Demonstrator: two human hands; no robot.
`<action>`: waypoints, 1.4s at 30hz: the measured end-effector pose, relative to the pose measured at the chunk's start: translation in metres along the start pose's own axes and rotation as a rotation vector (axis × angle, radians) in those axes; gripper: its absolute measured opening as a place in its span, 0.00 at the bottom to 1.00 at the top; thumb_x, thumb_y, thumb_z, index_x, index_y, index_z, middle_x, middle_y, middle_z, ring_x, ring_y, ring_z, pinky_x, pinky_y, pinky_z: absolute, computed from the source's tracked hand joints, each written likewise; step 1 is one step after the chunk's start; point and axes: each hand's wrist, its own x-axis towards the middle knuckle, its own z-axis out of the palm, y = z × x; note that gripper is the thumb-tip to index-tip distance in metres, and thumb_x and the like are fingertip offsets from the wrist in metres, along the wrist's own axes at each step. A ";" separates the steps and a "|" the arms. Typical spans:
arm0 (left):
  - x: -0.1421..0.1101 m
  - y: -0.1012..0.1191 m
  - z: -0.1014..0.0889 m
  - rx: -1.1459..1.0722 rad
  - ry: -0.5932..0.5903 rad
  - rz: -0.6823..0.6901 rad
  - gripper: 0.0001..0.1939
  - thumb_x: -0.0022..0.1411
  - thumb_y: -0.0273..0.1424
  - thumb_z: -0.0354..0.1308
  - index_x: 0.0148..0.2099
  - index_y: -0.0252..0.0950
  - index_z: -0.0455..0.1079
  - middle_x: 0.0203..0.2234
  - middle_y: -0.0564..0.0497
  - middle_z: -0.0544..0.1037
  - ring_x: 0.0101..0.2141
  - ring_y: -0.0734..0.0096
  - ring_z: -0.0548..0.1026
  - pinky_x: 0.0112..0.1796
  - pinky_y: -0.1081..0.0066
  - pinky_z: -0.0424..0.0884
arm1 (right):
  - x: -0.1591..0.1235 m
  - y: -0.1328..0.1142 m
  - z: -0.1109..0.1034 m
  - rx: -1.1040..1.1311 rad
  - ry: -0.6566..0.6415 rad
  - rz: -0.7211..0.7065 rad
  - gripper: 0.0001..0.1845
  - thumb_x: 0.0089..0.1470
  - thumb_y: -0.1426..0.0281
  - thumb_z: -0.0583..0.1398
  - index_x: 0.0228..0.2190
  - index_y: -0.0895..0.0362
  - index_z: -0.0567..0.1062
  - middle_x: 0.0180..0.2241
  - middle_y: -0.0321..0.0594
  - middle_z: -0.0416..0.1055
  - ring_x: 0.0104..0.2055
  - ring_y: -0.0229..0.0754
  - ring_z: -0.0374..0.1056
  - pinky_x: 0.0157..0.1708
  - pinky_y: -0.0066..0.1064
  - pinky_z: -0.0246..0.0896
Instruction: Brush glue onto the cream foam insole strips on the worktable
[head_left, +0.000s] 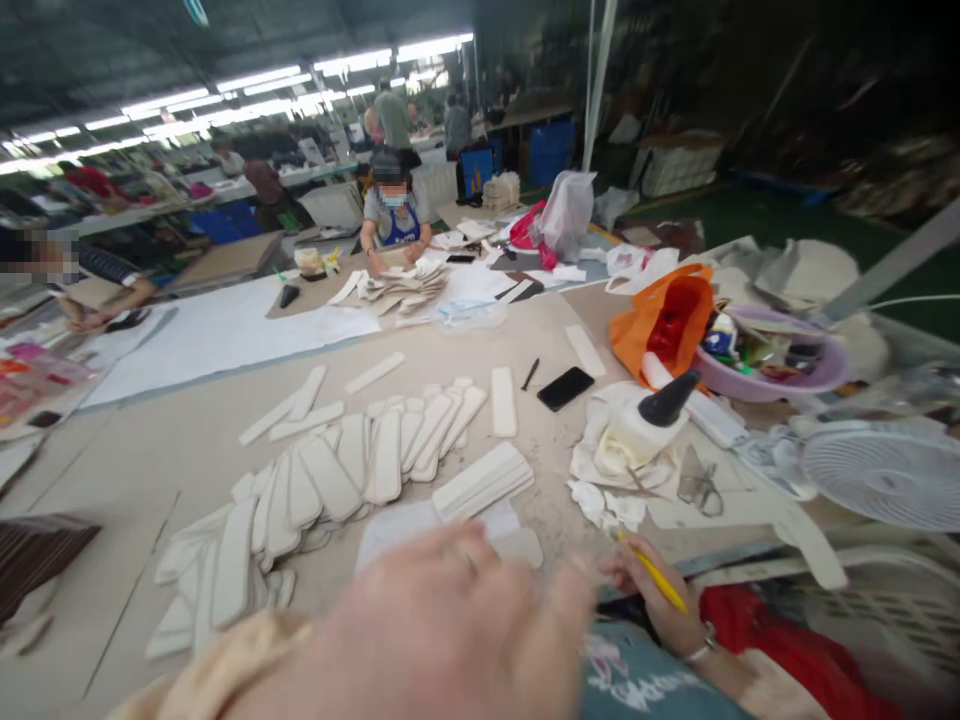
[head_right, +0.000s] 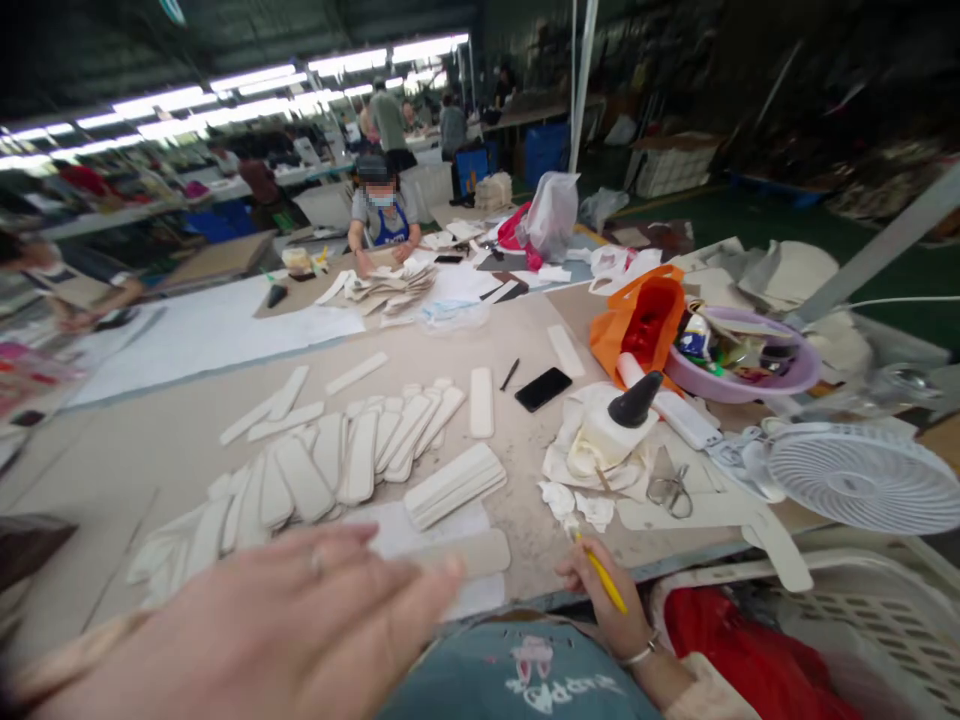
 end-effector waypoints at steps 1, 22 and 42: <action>0.014 0.002 0.000 0.382 -0.079 0.113 0.12 0.63 0.35 0.50 0.43 0.42 0.74 0.36 0.40 0.78 0.51 0.53 0.72 0.47 0.63 0.70 | 0.003 0.003 -0.006 0.006 -0.065 -0.001 0.26 0.48 0.43 0.56 0.31 0.53 0.73 0.21 0.42 0.72 0.22 0.46 0.67 0.27 0.38 0.65; 0.149 -0.155 -0.151 1.687 0.250 0.188 0.18 0.63 0.36 0.56 0.53 0.36 0.65 0.49 0.45 0.71 0.47 0.62 0.71 0.47 0.55 0.70 | 0.023 0.020 0.140 0.127 -0.772 0.140 0.30 0.53 0.42 0.51 0.37 0.55 0.68 0.13 0.26 0.54 0.14 0.32 0.47 0.16 0.25 0.43; 0.185 -0.172 -0.126 1.668 0.139 0.132 0.14 0.64 0.37 0.55 0.46 0.33 0.69 0.39 0.48 0.75 0.38 0.68 0.75 0.41 0.61 0.74 | 0.017 0.013 0.073 -0.518 -0.554 -0.315 0.19 0.59 0.58 0.53 0.46 0.53 0.75 0.44 0.44 0.76 0.45 0.48 0.72 0.46 0.36 0.63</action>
